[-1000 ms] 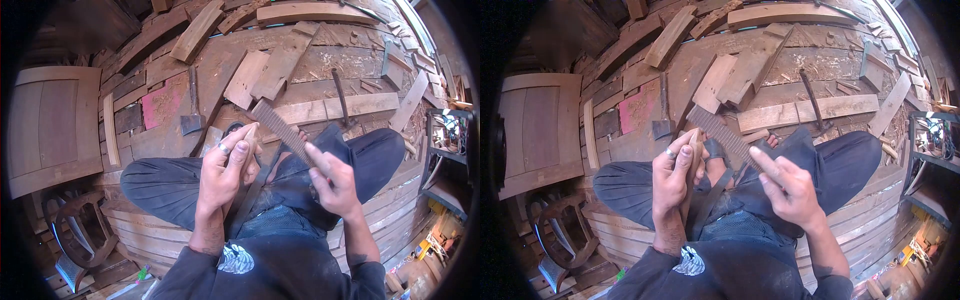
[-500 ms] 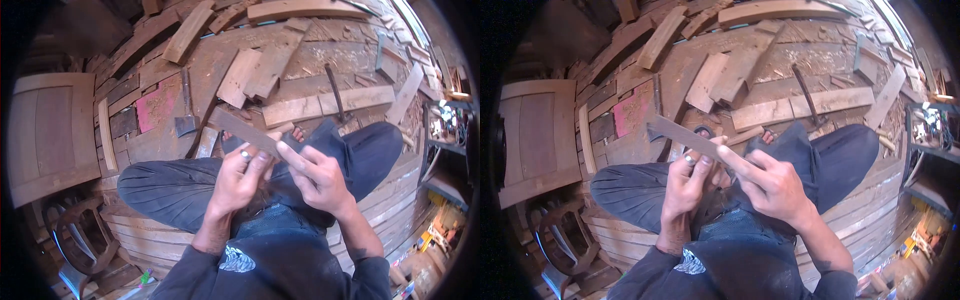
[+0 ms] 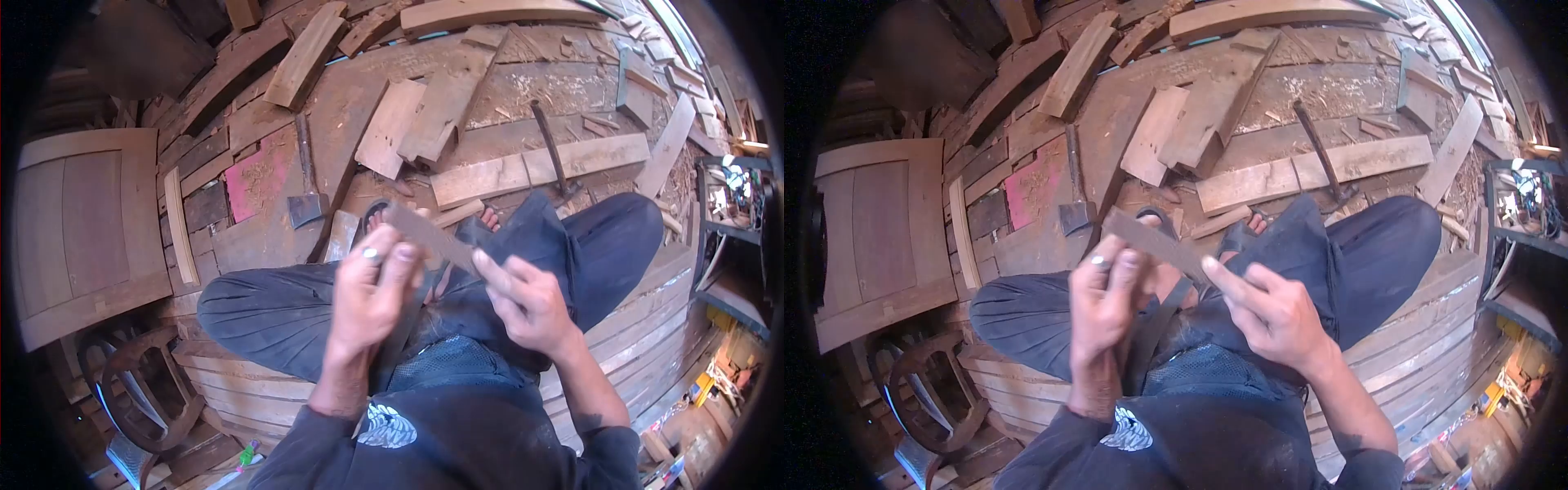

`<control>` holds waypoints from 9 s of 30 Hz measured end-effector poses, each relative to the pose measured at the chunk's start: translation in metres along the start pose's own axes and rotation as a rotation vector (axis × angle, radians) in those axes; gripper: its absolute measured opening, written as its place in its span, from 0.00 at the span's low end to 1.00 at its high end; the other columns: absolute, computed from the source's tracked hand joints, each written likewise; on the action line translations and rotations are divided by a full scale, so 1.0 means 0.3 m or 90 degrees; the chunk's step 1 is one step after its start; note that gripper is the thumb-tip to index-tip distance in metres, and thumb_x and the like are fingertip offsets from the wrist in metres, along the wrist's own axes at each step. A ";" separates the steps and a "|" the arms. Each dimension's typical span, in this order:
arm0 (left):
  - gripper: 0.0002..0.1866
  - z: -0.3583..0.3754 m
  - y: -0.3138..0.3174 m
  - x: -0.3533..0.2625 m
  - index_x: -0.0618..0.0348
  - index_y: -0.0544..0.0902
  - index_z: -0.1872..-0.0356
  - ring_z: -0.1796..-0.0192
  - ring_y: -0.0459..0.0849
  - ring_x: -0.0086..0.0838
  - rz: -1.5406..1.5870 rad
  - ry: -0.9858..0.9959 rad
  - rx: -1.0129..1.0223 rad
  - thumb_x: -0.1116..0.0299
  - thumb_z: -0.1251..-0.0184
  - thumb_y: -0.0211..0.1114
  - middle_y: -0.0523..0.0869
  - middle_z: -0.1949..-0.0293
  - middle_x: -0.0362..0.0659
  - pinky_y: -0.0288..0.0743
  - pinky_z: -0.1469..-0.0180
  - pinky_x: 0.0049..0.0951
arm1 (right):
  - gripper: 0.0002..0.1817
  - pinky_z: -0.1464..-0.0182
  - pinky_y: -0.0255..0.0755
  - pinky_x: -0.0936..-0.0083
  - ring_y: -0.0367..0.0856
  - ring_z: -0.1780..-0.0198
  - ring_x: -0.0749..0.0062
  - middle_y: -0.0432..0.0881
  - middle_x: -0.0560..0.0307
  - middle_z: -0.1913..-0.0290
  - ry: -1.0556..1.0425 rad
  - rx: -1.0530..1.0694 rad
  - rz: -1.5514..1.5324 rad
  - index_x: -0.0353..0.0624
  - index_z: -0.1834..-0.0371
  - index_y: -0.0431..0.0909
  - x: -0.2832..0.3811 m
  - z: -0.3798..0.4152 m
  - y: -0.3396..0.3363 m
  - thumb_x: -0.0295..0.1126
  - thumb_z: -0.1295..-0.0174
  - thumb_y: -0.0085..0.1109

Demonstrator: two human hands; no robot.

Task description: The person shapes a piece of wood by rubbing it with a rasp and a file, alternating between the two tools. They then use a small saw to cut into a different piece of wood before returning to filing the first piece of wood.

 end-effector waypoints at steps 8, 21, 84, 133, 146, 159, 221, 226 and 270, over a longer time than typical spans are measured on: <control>0.11 0.012 0.010 0.003 0.70 0.87 0.45 0.72 0.78 0.17 0.070 -0.010 -0.037 0.75 0.19 0.60 0.83 0.68 0.38 0.71 0.70 0.21 | 0.37 0.69 0.77 0.63 0.79 0.74 0.59 0.74 0.55 0.72 -0.018 0.022 -0.011 0.51 0.25 0.79 -0.006 -0.014 -0.008 0.17 0.42 0.65; 0.06 0.053 -0.005 0.003 0.69 0.81 0.52 0.69 0.82 0.21 0.030 -0.014 -0.045 0.75 0.19 0.63 0.85 0.61 0.43 0.75 0.67 0.22 | 0.37 0.70 0.78 0.64 0.78 0.77 0.58 0.75 0.55 0.73 -0.022 0.014 0.023 0.53 0.27 0.82 0.071 -0.061 -0.028 0.18 0.44 0.66; 0.24 0.016 -0.101 -0.017 0.62 0.75 0.25 0.72 0.75 0.17 0.119 0.056 0.045 0.71 0.18 0.52 0.84 0.62 0.42 0.69 0.70 0.18 | 0.26 0.68 0.66 0.76 0.67 0.73 0.78 0.77 0.58 0.70 0.162 -0.148 -0.119 0.36 0.26 0.79 -0.056 0.089 -0.140 0.22 0.28 0.59; 0.16 0.014 -0.074 -0.006 0.72 0.82 0.44 0.72 0.87 0.25 -0.015 0.002 0.014 0.72 0.26 0.59 0.88 0.72 0.45 0.79 0.67 0.29 | 0.32 0.72 0.73 0.64 0.75 0.76 0.60 0.73 0.53 0.73 -0.015 0.018 0.120 0.44 0.30 0.83 0.074 -0.036 0.000 0.16 0.41 0.64; 0.20 0.047 0.062 0.023 0.73 0.81 0.37 0.71 0.78 0.17 -0.077 0.068 0.105 0.72 0.26 0.58 0.86 0.65 0.41 0.71 0.68 0.21 | 0.37 0.70 0.80 0.65 0.79 0.77 0.62 0.75 0.59 0.71 -0.013 0.003 0.135 0.60 0.29 0.84 0.120 -0.018 -0.026 0.22 0.46 0.68; 0.20 0.042 -0.061 0.000 0.68 0.74 0.31 0.72 0.81 0.21 0.001 -0.044 0.050 0.64 0.14 0.55 0.88 0.60 0.48 0.74 0.68 0.21 | 0.29 0.71 0.65 0.72 0.67 0.74 0.71 0.71 0.56 0.73 0.065 -0.162 0.046 0.37 0.29 0.81 -0.007 0.100 -0.201 0.15 0.36 0.60; 0.19 0.030 -0.084 -0.099 0.66 0.80 0.45 0.73 0.67 0.16 -0.166 -0.030 0.063 0.59 0.10 0.49 0.73 0.73 0.33 0.61 0.70 0.23 | 0.34 0.72 0.77 0.66 0.76 0.77 0.65 0.72 0.59 0.75 -0.071 -0.065 0.064 0.54 0.28 0.83 0.092 -0.025 -0.041 0.20 0.41 0.66; 0.16 0.053 -0.049 -0.132 0.67 0.83 0.51 0.70 0.81 0.50 -0.224 -0.008 0.183 0.65 0.14 0.51 0.81 0.68 0.55 0.74 0.60 0.45 | 0.36 0.71 0.78 0.67 0.77 0.76 0.64 0.75 0.58 0.74 -0.081 -0.059 0.069 0.55 0.27 0.82 0.138 -0.048 -0.060 0.20 0.43 0.66; 0.13 -0.020 -0.083 -0.139 0.63 0.79 0.44 0.62 0.92 0.54 -0.363 -0.013 0.040 0.64 0.17 0.60 0.89 0.62 0.62 0.83 0.56 0.45 | 0.33 0.70 0.78 0.61 0.80 0.75 0.58 0.74 0.55 0.72 0.023 -0.048 0.120 0.60 0.23 0.78 0.116 -0.036 -0.084 0.25 0.34 0.63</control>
Point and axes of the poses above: each hand's wrist, its own z-axis away from the middle knuckle, its own y-axis out of the palm, x = y × z, the point moved 6 cm from there along -z, towards the middle knuckle
